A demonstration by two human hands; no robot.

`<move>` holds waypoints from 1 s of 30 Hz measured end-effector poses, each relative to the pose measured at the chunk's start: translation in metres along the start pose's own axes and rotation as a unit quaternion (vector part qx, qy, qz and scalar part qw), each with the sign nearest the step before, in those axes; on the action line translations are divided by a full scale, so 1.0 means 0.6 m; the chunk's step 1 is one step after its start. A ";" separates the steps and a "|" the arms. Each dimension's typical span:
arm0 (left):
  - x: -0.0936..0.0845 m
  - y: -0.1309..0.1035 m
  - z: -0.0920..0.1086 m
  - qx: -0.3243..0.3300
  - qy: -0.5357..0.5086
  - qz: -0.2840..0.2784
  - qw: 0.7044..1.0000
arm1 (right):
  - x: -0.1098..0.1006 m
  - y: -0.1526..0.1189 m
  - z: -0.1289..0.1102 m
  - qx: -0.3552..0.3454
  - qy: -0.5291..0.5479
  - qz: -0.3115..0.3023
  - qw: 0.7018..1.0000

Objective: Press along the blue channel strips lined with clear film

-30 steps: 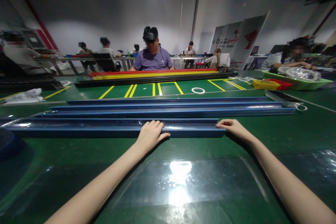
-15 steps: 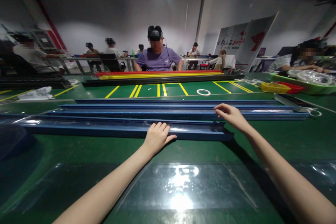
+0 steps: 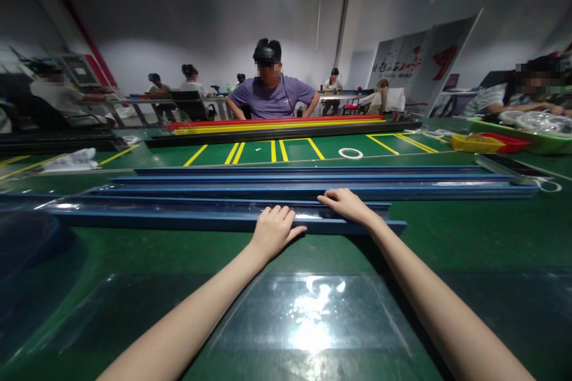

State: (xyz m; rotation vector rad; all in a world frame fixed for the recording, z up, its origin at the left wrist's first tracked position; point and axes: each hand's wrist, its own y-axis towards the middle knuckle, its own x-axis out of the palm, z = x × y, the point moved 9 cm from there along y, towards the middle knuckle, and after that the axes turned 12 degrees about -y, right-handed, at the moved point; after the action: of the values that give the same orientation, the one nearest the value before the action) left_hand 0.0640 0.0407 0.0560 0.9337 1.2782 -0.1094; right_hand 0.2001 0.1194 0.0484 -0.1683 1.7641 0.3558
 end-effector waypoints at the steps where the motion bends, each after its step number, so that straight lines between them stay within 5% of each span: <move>1: 0.000 0.000 0.000 0.000 0.003 -0.002 1.000 | 0.002 -0.002 -0.002 -0.010 0.005 -0.008 1.000; 30: 0.005 -0.001 -0.002 0.020 -0.002 0.015 1.000 | -0.002 -0.005 -0.011 -0.034 -0.067 0.000 0.997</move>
State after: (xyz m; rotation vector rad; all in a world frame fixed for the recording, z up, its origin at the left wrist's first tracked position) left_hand 0.0635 0.0424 0.0533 0.9864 1.2612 -0.1142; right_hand 0.1951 0.1145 0.0501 -0.1895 1.6213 0.4178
